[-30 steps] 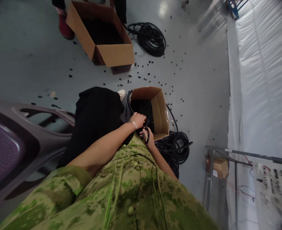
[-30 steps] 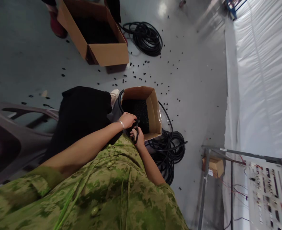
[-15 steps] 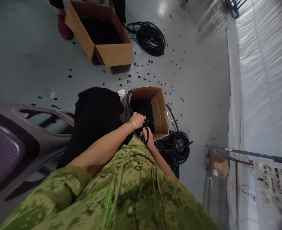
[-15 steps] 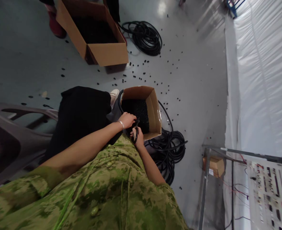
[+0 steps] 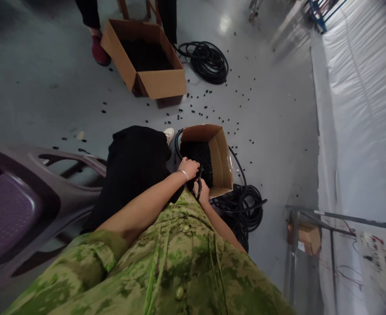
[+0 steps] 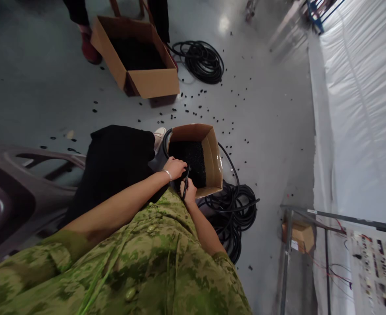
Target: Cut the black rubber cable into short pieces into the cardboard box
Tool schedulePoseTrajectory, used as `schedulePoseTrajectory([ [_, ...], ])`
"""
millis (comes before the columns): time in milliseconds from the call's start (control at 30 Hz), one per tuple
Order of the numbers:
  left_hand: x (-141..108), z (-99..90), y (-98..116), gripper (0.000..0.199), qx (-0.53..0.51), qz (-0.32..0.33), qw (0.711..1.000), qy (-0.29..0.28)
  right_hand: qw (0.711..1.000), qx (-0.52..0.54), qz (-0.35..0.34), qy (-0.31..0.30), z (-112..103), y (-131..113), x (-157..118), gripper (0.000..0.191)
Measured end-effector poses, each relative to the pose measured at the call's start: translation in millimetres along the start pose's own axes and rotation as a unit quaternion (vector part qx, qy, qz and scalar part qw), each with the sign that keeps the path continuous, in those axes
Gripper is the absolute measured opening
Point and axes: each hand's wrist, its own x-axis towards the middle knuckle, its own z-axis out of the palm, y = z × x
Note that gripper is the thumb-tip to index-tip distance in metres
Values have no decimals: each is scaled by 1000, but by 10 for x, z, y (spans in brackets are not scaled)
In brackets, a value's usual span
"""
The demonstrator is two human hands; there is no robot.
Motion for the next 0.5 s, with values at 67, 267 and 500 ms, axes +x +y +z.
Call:
schedulePoseTrajectory([
  [67, -16, -32, 8, 26, 10, -5, 1000, -6, 999, 37, 20, -14, 5, -20, -5, 30],
  [267, -17, -41, 27, 27, -6, 19, 1000, -22, 971, 207, 97, -64, -73, -111, -42, 39],
  [500, -15, 1, 32, 26, 6, 49, 998, -31, 970, 212, 110, -52, -125, -167, -81, 39],
])
